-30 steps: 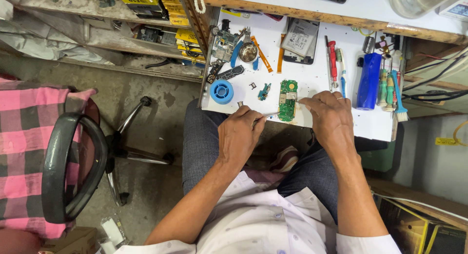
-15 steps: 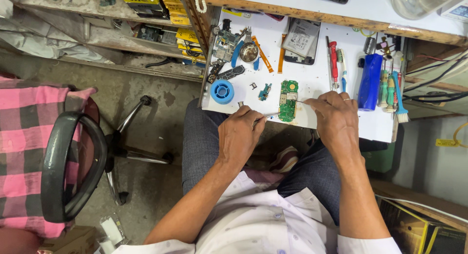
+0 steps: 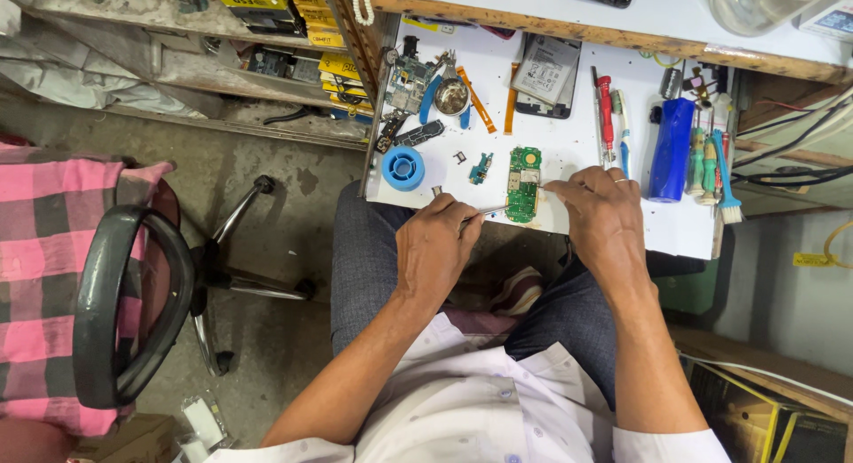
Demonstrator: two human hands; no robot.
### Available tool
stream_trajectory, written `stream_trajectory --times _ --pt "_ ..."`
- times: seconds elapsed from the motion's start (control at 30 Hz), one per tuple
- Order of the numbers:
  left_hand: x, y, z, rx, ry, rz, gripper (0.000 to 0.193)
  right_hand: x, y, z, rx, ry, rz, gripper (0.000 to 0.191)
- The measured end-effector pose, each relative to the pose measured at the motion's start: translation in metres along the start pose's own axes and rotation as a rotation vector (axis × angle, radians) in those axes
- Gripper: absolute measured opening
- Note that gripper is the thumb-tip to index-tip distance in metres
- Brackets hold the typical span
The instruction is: The person uses a soldering iron and tweezers to work on a green circuit board placed on a cluttered repair bench. They repeatedly heat and adjust small components on the board while occasionally repositioning the board and tools.
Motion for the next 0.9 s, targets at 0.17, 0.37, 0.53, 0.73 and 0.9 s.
stream_trajectory --times 0.17,0.37,0.53,0.73,0.9 --pt "-0.0006 0.0002 -0.0008 0.019 0.026 0.017 0.011 0.0001 -0.0014 0.0002 -0.01 -0.015 -0.005 0.028" --pt "-0.0003 -0.0006 -0.0009 0.003 0.01 0.005 0.011 -0.0032 -0.0035 -0.0024 0.0 -0.014 -0.02 0.028" --pt "-0.0004 -0.0001 -0.0006 0.002 0.013 0.003 0.011 -0.0032 -0.0042 -0.0043 0.014 -0.02 -0.014 0.03" --pt "-0.0009 -0.0002 -0.0007 0.0 0.017 -0.002 0.011 -0.004 -0.0051 -0.0053 -0.004 -0.025 -0.006 0.03" --pt "-0.0006 0.0001 -0.0017 -0.011 0.021 -0.003 0.011 -0.0022 -0.005 -0.0036 0.028 -0.01 -0.022 0.029"
Point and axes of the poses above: each hand's wrist, its own x-axis towards the middle knuckle, its own z-axis out of the palm, y = z × x, the point moved 2 cm from there along x, towards the middle knuckle, and after that the axes turned 7 degrees about y, right-handed, at the moved point
